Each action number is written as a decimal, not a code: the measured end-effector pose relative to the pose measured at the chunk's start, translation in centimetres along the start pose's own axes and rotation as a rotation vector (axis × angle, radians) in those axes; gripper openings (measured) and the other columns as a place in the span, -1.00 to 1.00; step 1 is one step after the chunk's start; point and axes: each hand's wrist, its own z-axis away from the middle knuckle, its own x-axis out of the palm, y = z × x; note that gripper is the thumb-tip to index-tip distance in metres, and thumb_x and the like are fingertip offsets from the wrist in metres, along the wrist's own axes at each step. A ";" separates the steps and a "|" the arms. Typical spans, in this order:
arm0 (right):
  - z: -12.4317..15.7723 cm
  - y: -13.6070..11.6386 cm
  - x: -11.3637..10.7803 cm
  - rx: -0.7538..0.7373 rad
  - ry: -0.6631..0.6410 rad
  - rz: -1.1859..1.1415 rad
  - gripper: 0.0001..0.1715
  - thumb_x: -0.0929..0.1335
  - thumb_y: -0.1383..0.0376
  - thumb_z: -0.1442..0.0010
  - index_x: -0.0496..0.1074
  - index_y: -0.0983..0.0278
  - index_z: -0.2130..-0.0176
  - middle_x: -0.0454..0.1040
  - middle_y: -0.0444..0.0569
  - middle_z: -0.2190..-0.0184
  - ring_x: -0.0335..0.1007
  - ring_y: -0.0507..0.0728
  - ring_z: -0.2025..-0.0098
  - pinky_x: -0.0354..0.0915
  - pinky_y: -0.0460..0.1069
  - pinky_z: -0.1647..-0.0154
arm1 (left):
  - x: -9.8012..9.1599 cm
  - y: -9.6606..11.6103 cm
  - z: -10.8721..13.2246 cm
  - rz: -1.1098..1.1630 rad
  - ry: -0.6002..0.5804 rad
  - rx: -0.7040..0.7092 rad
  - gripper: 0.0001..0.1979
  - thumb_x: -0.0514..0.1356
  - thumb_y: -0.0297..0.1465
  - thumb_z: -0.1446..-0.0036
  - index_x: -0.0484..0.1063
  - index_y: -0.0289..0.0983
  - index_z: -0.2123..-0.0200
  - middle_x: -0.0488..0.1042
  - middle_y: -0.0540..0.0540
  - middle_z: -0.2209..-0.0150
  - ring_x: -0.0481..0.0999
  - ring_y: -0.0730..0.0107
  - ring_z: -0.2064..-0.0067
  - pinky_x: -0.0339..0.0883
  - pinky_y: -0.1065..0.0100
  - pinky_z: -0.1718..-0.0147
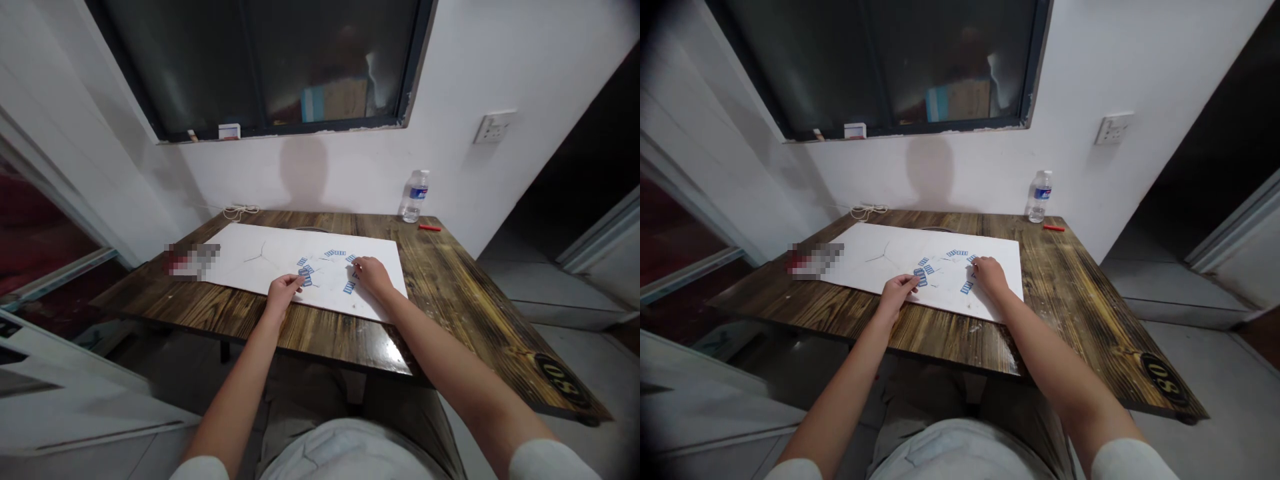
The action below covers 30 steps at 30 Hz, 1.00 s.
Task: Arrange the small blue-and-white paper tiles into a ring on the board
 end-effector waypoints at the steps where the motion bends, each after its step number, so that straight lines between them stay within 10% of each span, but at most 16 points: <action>1: 0.0 0.0 0.0 0.000 0.001 0.003 -0.66 0.23 0.39 -0.24 0.51 0.26 0.10 0.54 0.03 0.18 0.38 0.15 0.11 0.18 -0.06 0.13 | 0.0 0.0 0.0 0.002 -0.001 0.000 -0.63 0.40 -0.14 0.31 0.53 -0.31 0.49 0.44 -0.01 0.61 0.35 0.50 0.55 0.13 0.47 0.60; 30: -0.3 0.1 0.2 0.100 -0.014 -0.125 -0.71 0.27 0.24 -0.28 0.54 0.29 0.16 0.47 0.05 0.16 0.34 0.12 0.11 0.16 -0.09 0.12 | 0.0 0.1 0.1 -0.002 -0.011 -0.004 -0.63 0.39 -0.13 0.29 0.52 -0.31 0.50 0.42 0.00 0.62 0.34 0.52 0.55 0.11 0.49 0.61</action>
